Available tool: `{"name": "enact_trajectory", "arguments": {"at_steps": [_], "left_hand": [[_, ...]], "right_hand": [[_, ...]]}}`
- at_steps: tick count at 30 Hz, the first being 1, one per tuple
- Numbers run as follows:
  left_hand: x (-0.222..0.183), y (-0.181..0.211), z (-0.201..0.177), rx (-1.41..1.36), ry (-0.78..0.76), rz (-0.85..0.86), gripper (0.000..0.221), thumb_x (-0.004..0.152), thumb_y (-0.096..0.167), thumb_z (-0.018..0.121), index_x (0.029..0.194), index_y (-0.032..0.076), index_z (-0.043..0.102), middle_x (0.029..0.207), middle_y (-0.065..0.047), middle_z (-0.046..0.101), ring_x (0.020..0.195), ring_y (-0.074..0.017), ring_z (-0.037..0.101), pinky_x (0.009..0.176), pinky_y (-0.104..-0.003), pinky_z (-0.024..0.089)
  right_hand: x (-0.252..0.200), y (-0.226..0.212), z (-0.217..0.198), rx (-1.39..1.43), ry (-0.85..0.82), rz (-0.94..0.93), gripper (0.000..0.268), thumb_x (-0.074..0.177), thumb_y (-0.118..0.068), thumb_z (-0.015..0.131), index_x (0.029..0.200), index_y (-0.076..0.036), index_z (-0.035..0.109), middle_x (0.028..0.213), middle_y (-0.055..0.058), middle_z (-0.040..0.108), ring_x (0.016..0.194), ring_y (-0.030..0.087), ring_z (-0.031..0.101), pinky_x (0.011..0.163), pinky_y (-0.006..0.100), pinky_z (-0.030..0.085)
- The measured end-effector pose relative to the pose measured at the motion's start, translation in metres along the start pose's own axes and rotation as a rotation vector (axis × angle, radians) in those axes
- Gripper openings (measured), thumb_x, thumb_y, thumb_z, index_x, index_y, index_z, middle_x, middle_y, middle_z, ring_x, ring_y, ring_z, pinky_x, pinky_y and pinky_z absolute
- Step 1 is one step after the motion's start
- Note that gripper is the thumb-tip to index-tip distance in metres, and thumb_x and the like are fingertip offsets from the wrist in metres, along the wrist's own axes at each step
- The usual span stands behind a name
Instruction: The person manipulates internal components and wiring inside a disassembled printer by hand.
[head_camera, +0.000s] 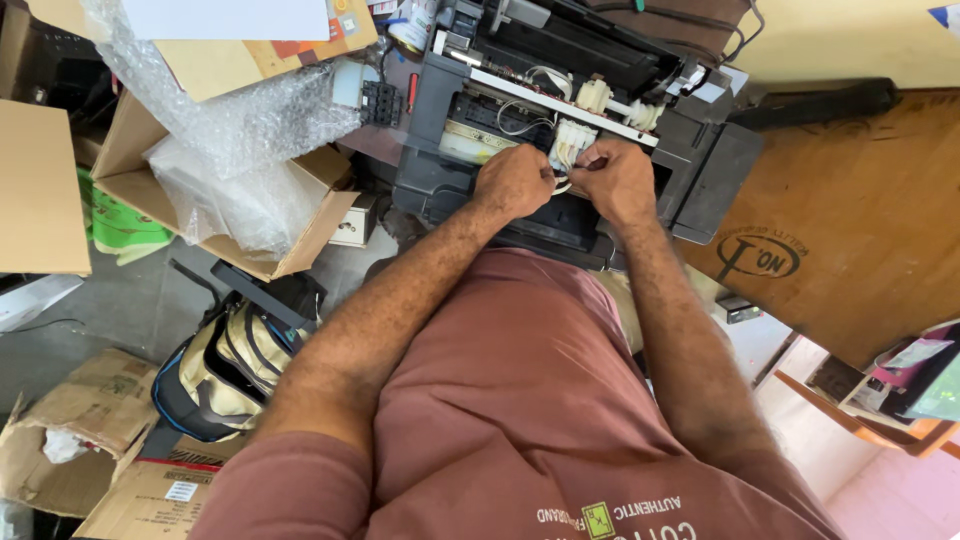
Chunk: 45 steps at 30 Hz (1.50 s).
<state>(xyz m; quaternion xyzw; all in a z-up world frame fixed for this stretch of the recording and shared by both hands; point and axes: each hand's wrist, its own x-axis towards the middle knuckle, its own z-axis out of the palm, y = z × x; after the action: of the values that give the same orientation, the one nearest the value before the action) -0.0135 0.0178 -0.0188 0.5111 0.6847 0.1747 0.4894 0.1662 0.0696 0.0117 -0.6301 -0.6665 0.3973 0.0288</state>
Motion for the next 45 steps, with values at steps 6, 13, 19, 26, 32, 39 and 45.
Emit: {"name": "enact_trajectory", "arguments": {"at_steps": [6, 13, 19, 26, 32, 39, 45], "left_hand": [[-0.002, 0.001, 0.0, -0.012, -0.004, -0.023, 0.017, 0.082, 0.026, 0.073, 0.087, 0.011, 0.08, 0.089, -0.016, 0.076, 0.091, -0.0352, 0.073, 0.083, -0.045, 0.057], [0.004, 0.002, -0.005, 0.0, -0.063, -0.086, 0.018, 0.083, 0.028, 0.073, 0.092, 0.015, 0.082, 0.094, -0.015, 0.076, 0.093, -0.0345, 0.073, 0.085, -0.044, 0.057], [0.003, 0.008, -0.013, 0.004, -0.123, -0.096, 0.017, 0.08, 0.028, 0.077, 0.093, 0.017, 0.082, 0.095, -0.012, 0.077, 0.095, -0.0317, 0.073, 0.086, -0.042, 0.056], [-0.015, 0.011, -0.042, 0.251, -0.04, 0.085, 0.019, 0.09, 0.028, 0.074, 0.103, 0.015, 0.079, 0.096, -0.014, 0.076, 0.098, -0.0343, 0.071, 0.086, -0.048, 0.054], [-0.029, 0.019, -0.043, 0.259, -0.131, 0.147, 0.038, 0.079, 0.033, 0.084, 0.107, 0.009, 0.074, 0.101, -0.016, 0.074, 0.101, -0.0352, 0.068, 0.088, -0.047, 0.052], [-0.018, 0.019, -0.021, 0.225, -0.092, 0.058, 0.019, 0.084, 0.024, 0.078, 0.101, 0.016, 0.079, 0.098, -0.011, 0.076, 0.099, -0.032, 0.071, 0.086, -0.045, 0.055], [-0.006, 0.018, -0.017, 0.257, -0.065, 0.076, 0.016, 0.082, 0.023, 0.078, 0.097, 0.017, 0.08, 0.096, -0.011, 0.077, 0.097, -0.0316, 0.072, 0.085, -0.045, 0.055]], "right_hand": [[0.0, 0.006, 0.002, 0.069, -0.014, -0.05, 0.021, 0.076, -0.013, 0.084, 0.091, -0.003, 0.072, 0.082, 0.007, 0.074, 0.072, 0.014, 0.069, 0.069, 0.029, 0.055], [-0.005, 0.004, 0.008, 0.143, 0.013, 0.013, 0.028, 0.072, -0.01, 0.086, 0.09, -0.002, 0.067, 0.081, 0.005, 0.072, 0.071, 0.011, 0.065, 0.068, 0.027, 0.053], [-0.001, -0.002, 0.002, 0.099, -0.018, 0.071, 0.023, 0.07, -0.012, 0.088, 0.085, -0.004, 0.072, 0.079, 0.004, 0.073, 0.071, 0.013, 0.066, 0.068, 0.028, 0.054], [-0.001, 0.008, 0.007, 0.047, -0.001, 0.023, 0.027, 0.071, -0.014, 0.09, 0.088, -0.004, 0.071, 0.08, 0.006, 0.072, 0.072, 0.016, 0.068, 0.068, 0.03, 0.055], [0.0, 0.032, 0.017, 0.211, -0.087, -0.103, 0.03, 0.081, -0.003, 0.083, 0.102, -0.002, 0.063, 0.09, 0.008, 0.071, 0.08, 0.016, 0.066, 0.071, 0.031, 0.055], [-0.016, 0.008, 0.012, 0.08, 0.019, -0.104, 0.039, 0.077, -0.007, 0.09, 0.102, -0.001, 0.061, 0.09, 0.012, 0.073, 0.076, 0.018, 0.069, 0.071, 0.033, 0.055], [-0.016, 0.011, 0.016, 0.109, 0.054, -0.102, 0.04, 0.077, -0.011, 0.091, 0.101, -0.002, 0.06, 0.093, 0.012, 0.073, 0.079, 0.022, 0.072, 0.073, 0.035, 0.057]]}}
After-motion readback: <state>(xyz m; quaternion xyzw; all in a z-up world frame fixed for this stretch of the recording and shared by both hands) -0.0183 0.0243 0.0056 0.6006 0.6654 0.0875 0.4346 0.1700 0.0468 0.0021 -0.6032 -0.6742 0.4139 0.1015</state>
